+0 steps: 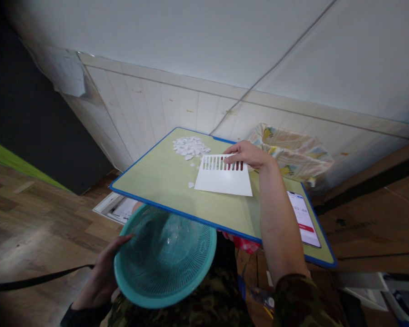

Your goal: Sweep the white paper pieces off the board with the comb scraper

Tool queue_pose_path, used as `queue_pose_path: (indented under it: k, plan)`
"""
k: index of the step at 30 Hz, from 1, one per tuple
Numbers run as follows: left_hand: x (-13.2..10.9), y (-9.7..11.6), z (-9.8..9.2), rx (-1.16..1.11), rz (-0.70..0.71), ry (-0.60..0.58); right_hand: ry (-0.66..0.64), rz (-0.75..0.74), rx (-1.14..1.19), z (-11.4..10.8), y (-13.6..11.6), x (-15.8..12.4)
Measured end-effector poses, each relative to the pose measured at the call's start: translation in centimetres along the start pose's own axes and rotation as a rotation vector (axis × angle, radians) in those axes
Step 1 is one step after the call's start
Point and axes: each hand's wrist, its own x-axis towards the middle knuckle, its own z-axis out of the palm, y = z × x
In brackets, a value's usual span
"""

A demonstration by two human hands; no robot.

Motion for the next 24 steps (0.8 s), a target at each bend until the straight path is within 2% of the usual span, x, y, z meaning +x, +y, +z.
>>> queue_pose_path:
  k: [7, 13, 24]
  plan:
    - [-0.18, 0.13, 0.18, 0.011, -0.022, 0.001, 0.018, 0.011, 0.018, -0.09, 0.29, 0.16]
    - [-0.27, 0.02, -0.08, 0.015, -0.027, -0.014, 0.082, -0.022, 0.009, -0.13, 0.41, 0.36]
    - [-0.02, 0.01, -0.11, 0.012, -0.020, -0.021, -0.075, 0.056, 0.006, 0.21, 0.04, 0.03]
